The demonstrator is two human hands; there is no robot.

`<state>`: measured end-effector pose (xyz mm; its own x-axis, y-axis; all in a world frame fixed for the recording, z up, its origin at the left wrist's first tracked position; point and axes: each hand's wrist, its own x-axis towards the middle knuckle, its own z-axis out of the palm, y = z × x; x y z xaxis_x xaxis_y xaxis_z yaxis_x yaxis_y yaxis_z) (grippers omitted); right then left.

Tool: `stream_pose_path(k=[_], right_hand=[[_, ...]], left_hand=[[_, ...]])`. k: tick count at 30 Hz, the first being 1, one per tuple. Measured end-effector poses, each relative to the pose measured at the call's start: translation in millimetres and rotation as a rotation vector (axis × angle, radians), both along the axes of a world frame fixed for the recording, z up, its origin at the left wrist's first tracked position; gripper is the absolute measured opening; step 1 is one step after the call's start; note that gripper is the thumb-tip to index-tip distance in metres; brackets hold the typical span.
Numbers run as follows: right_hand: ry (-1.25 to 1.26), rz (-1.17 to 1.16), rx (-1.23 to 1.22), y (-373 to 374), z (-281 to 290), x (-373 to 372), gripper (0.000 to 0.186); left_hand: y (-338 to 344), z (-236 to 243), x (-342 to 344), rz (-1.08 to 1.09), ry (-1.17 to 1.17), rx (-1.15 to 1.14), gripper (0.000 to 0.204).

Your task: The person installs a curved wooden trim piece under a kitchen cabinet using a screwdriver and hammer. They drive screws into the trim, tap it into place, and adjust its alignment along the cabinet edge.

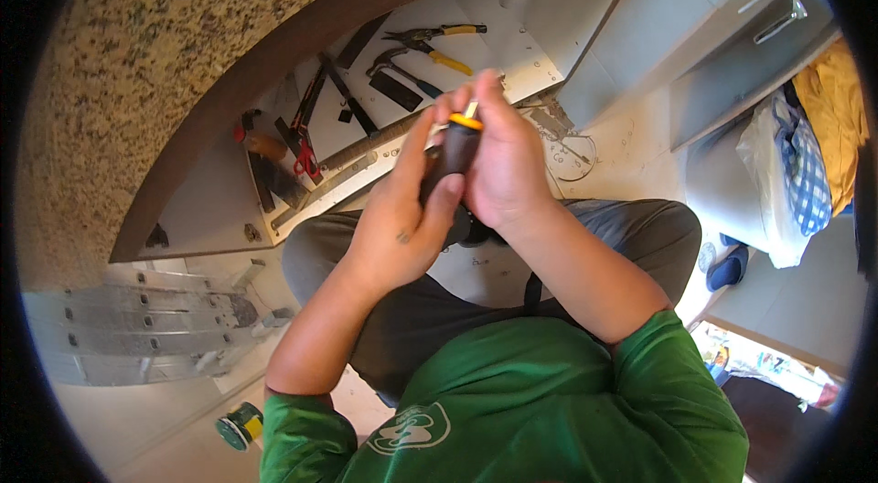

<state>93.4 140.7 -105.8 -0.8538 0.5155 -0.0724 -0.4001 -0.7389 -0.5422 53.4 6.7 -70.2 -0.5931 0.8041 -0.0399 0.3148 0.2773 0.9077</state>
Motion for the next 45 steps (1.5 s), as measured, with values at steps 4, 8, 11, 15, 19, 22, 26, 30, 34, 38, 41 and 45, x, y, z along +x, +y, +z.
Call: stream_pose_path(k=[4,8,11,15,19,22,26,30,34,38,41,45], right_hand=[[-0.051,0.002,0.055,0.0,17.3,-14.6,0.035],[-0.091,-0.004,0.169,5.5,28.9,-26.0,0.036],[-0.094,0.067,0.2,10.4,33.0,-29.4,0.034],[-0.142,0.133,0.206,14.8,36.8,-36.4,0.033],[-0.108,0.171,0.19,12.6,41.4,-46.7,0.032],[-0.137,0.175,0.187,9.5,44.9,-50.9,0.03],[-0.148,0.151,0.166,6.2,47.6,-53.7,0.031],[-0.125,0.133,0.175,5.1,46.1,-55.6,0.032],[-0.111,0.142,0.172,4.9,43.3,-57.0,0.031],[-0.093,0.123,0.171,4.3,43.1,-58.0,0.032],[-0.104,0.091,0.166,4.0,44.4,-59.0,0.032],[-0.09,0.083,0.15,4.4,44.2,-60.1,0.031]], left_hand=[[-25.2,13.5,-2.3,0.102,-0.007,-0.107,0.062],[-32.9,13.9,-8.4,0.142,0.1,-0.062,0.057],[-37.2,16.8,-13.3,0.13,0.225,-0.032,0.054],[-46.0,26.3,-17.3,0.145,0.241,-0.061,0.052],[-50.1,33.3,-23.7,0.148,0.293,-0.075,0.052],[-52.2,37.7,-29.0,0.16,0.279,-0.083,0.051],[-55.3,42.1,-34.0,0.157,0.251,-0.095,0.051],[-55.8,41.9,-37.8,0.152,0.247,-0.093,0.051],[-55.6,40.9,-42.6,0.147,0.234,-0.09,0.051],[-55.1,41.8,-45.8,0.136,0.228,-0.075,0.051],[-53.6,42.8,-47.2,0.133,0.226,-0.076,0.052],[-51.9,43.7,-49.9,0.131,0.238,-0.11,0.052]])
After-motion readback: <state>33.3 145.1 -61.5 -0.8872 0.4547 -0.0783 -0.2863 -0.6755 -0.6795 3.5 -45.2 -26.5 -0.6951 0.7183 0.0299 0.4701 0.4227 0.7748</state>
